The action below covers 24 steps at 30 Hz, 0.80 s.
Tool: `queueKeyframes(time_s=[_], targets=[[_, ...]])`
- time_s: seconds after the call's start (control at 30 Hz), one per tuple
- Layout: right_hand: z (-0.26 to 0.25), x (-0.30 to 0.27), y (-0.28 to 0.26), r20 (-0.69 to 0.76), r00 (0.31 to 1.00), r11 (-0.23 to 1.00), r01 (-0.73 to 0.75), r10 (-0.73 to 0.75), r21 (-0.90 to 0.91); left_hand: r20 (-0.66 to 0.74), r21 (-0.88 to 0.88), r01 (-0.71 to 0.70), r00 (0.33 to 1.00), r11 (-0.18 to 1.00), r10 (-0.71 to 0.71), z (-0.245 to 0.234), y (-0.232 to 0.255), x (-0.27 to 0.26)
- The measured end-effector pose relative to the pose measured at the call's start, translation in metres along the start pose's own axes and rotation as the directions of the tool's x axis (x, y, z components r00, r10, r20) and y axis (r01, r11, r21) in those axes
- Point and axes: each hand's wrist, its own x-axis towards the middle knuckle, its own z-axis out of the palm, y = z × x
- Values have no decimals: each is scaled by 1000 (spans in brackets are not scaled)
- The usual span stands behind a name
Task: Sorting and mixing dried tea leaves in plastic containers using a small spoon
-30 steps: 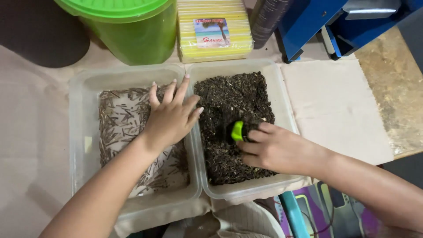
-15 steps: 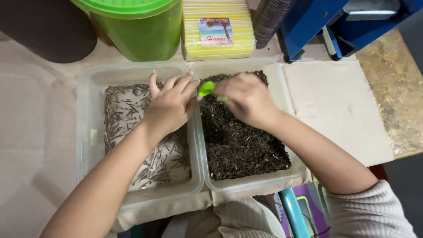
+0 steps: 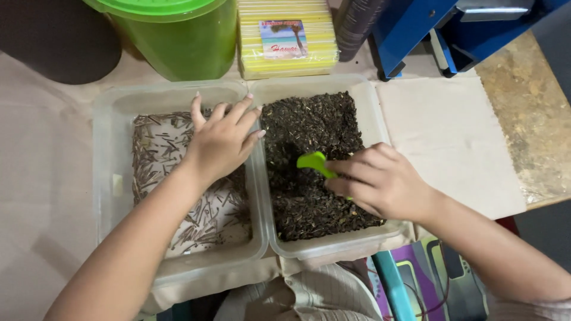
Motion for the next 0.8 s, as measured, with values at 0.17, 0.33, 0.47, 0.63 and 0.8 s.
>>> queueKeyframes(time_s=[0.17,0.33,0.47,0.63,0.8], targets=[[24,-21,-31,-22,972,950,-226,236,217,62,11,26,998,1000,-27,-1,1,1],[68,-33,-16,40,970,949,-242,238,201,160,13,57,985,998,-58,-7,4,6],[76,-24,31,14,916,911,-401,402,101,220,26,77,972,997,-81,-15,9,6],[69,-10,71,-3,787,784,-615,617,83,325,49,86,941,995,-97,-29,15,10],[21,9,54,198,677,594,-724,709,351,425,19,128,896,992,-124,-39,16,11]])
